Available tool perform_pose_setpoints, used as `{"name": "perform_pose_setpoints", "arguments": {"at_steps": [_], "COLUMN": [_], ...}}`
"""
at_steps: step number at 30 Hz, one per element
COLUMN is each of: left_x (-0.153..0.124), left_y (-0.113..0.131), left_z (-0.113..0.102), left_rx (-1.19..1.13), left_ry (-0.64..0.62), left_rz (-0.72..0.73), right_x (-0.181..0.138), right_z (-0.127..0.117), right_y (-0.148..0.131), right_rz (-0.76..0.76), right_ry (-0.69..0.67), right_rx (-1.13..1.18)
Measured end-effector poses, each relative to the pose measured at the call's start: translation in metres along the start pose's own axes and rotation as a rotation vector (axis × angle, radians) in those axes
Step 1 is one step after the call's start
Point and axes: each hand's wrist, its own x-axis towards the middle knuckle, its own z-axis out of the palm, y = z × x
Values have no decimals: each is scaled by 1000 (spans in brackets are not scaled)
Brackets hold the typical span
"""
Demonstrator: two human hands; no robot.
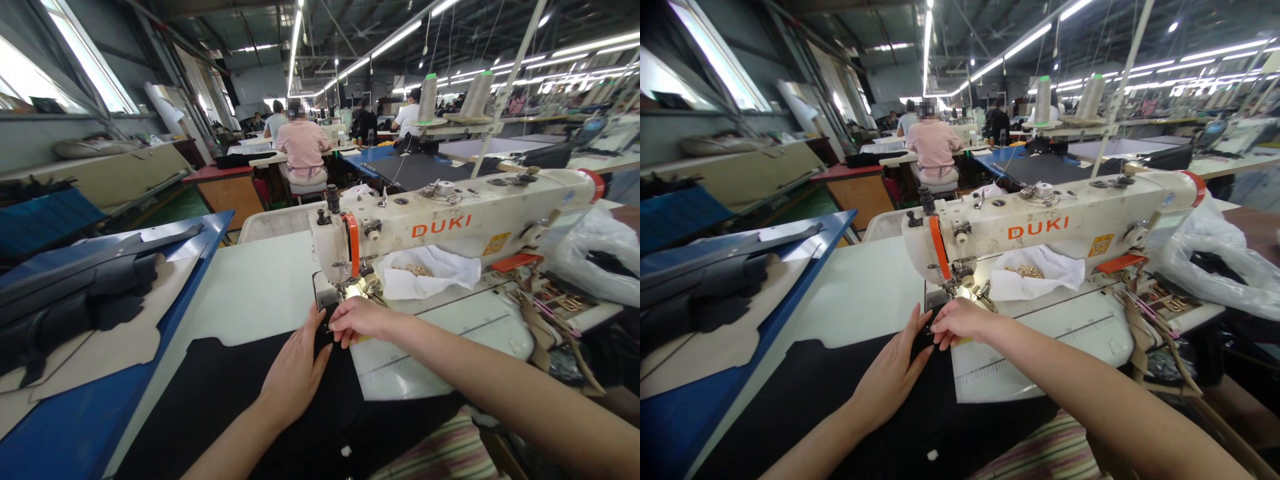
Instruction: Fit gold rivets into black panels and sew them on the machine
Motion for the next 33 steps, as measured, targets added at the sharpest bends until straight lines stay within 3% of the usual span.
{"name": "perform_pose_setpoints", "arguments": {"at_steps": [9,17,26,33], "left_x": [3,2,4,14], "left_y": [-6,-9,-8,-2], "left_z": [-6,-10,-7,0], "left_rx": [-262,-264,-65,118], "left_ry": [69,271,294,283], "left_rz": [-121,-169,39,235], "right_x": [9,10,8,10], "right_z": [4,6,3,3], "right_y": [-7,-4,3,2], "right_rz": [-18,1,2,15], "right_ry": [-100,-1,154,169], "right_rx": [-43,-110,-269,-318]}}
